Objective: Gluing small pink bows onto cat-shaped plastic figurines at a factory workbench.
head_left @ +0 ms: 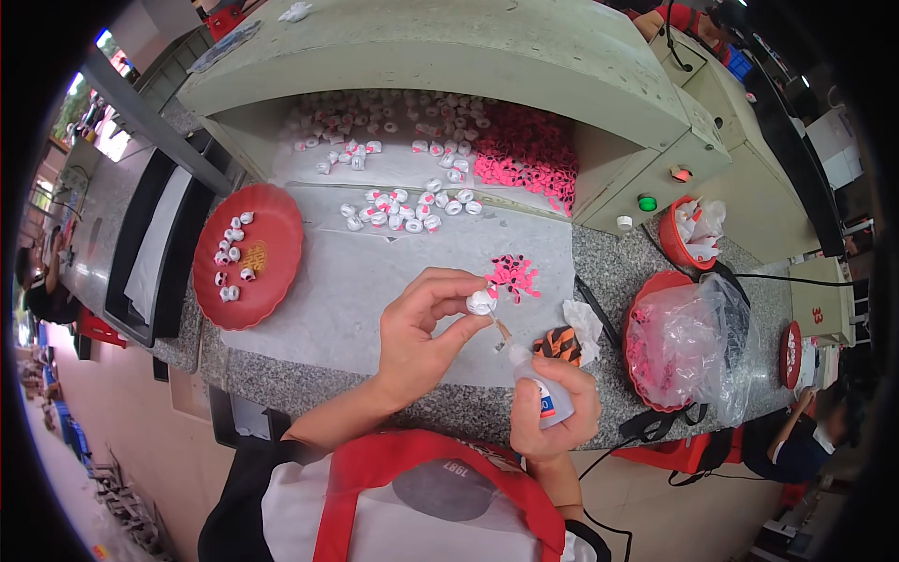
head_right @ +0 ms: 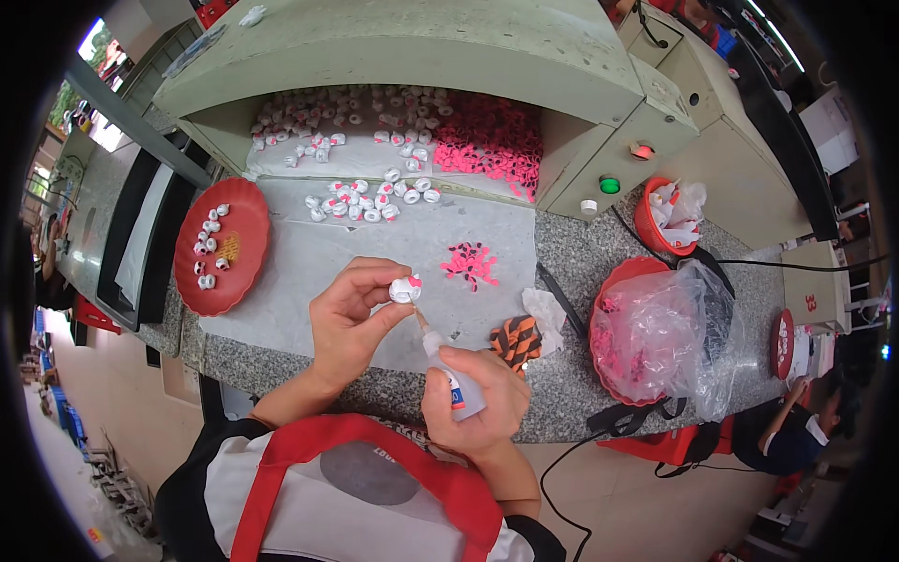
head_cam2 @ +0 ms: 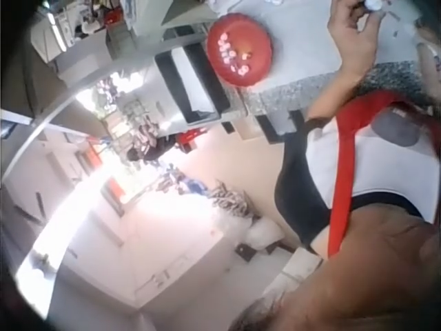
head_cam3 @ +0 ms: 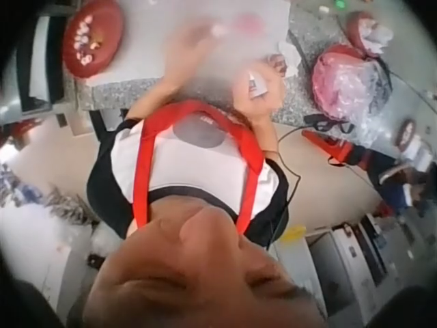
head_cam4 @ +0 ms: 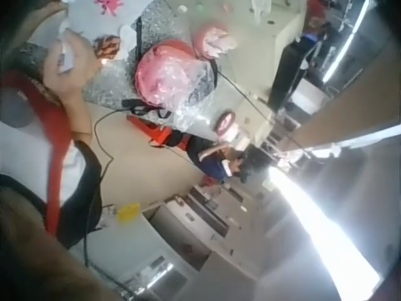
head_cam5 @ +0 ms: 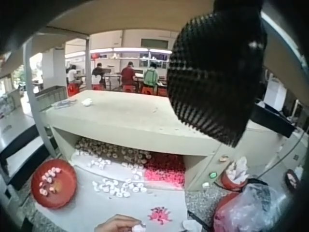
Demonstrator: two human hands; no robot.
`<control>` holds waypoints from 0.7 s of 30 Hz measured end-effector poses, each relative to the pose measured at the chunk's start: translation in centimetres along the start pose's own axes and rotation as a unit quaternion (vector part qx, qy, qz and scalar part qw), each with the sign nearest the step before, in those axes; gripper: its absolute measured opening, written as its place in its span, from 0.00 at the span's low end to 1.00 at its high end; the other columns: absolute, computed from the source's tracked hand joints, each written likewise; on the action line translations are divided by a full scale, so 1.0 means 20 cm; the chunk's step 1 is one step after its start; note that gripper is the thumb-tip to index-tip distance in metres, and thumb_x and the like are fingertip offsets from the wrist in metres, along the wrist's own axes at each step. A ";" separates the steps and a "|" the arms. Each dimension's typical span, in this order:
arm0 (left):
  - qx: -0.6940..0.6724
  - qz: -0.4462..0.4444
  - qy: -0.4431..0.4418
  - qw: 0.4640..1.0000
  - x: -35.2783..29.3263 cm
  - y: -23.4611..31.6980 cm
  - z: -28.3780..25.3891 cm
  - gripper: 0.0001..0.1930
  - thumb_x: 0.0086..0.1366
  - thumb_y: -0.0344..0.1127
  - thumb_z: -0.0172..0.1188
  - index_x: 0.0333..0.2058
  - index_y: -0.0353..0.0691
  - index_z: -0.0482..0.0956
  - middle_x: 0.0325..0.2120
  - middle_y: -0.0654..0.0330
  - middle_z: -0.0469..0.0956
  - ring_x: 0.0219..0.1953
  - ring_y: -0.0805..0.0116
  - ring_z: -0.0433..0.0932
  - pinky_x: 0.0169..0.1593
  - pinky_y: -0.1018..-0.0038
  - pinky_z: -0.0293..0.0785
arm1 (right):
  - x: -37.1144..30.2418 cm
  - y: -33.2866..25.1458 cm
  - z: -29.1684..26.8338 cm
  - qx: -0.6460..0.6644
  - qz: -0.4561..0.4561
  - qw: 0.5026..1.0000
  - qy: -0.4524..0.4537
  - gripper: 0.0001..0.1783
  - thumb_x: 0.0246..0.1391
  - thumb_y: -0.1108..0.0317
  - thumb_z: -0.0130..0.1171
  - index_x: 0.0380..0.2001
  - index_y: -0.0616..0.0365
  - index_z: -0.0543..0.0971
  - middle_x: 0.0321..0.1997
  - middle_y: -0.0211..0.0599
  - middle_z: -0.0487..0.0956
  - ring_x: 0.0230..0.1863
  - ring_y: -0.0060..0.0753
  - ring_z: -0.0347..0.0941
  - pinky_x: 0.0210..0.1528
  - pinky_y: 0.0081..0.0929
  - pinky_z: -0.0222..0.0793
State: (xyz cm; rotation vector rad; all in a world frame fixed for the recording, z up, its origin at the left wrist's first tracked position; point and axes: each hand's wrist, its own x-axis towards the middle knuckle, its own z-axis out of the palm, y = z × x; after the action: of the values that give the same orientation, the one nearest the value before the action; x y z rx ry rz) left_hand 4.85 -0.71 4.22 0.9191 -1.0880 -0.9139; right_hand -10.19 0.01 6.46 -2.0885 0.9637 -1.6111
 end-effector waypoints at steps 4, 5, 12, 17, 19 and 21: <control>-0.003 -0.007 -0.004 1.000 0.00 0.00 0.00 0.16 0.49 0.13 0.55 0.39 0.27 0.69 0.40 0.52 0.66 0.42 0.67 0.71 0.45 0.75 0.72 | 0.00 0.00 0.00 0.001 -0.001 1.000 -0.006 0.15 0.34 0.77 0.58 0.31 0.66 0.71 0.24 0.39 0.75 0.18 0.32 0.71 0.20 0.23 0.66; -0.003 -0.007 -0.005 1.000 0.00 0.00 0.00 0.16 0.49 0.13 0.55 0.39 0.27 0.69 0.40 0.52 0.66 0.42 0.67 0.71 0.45 0.75 0.72 | 0.01 0.00 0.00 0.000 -0.001 1.000 -0.006 0.15 0.34 0.77 0.58 0.31 0.66 0.71 0.24 0.39 0.75 0.18 0.32 0.71 0.20 0.23 0.66; -0.073 -0.105 0.004 0.992 0.01 0.05 0.00 0.16 0.49 0.14 0.53 0.39 0.28 0.68 0.40 0.50 0.70 0.42 0.65 0.72 0.45 0.74 0.72 | 0.01 -0.02 -0.01 0.008 -0.012 1.000 -0.003 0.14 0.34 0.77 0.58 0.30 0.66 0.72 0.23 0.38 0.75 0.16 0.30 0.69 0.18 0.21 0.64; -0.132 -0.178 -0.005 0.975 0.02 0.04 -0.02 0.17 0.49 0.15 0.54 0.40 0.29 0.68 0.39 0.50 0.73 0.42 0.61 0.74 0.45 0.72 0.71 | 0.01 -0.02 -0.02 0.001 -0.003 1.000 -0.001 0.14 0.33 0.77 0.58 0.30 0.66 0.72 0.23 0.38 0.75 0.15 0.29 0.68 0.17 0.21 0.63; -0.144 -0.181 -0.014 0.973 0.02 0.04 -0.03 0.17 0.49 0.15 0.54 0.40 0.29 0.68 0.39 0.50 0.73 0.42 0.59 0.74 0.46 0.70 0.70 | 0.02 -0.02 -0.02 0.011 -0.013 1.000 0.004 0.14 0.33 0.77 0.58 0.30 0.66 0.72 0.22 0.38 0.75 0.14 0.29 0.68 0.17 0.21 0.63; -0.146 -0.183 -0.015 0.972 0.01 0.05 -0.03 0.17 0.49 0.16 0.55 0.40 0.29 0.68 0.39 0.50 0.73 0.42 0.59 0.74 0.46 0.70 0.70 | 0.02 -0.02 -0.02 0.006 -0.018 1.000 0.001 0.14 0.33 0.77 0.58 0.30 0.66 0.72 0.22 0.38 0.75 0.14 0.29 0.68 0.17 0.21 0.63</control>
State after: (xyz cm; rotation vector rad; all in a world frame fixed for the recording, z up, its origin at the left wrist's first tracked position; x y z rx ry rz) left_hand 5.56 -0.56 5.05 0.8731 -0.7910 -1.3573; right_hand -10.31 0.09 7.20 -2.1086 0.9203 -1.6321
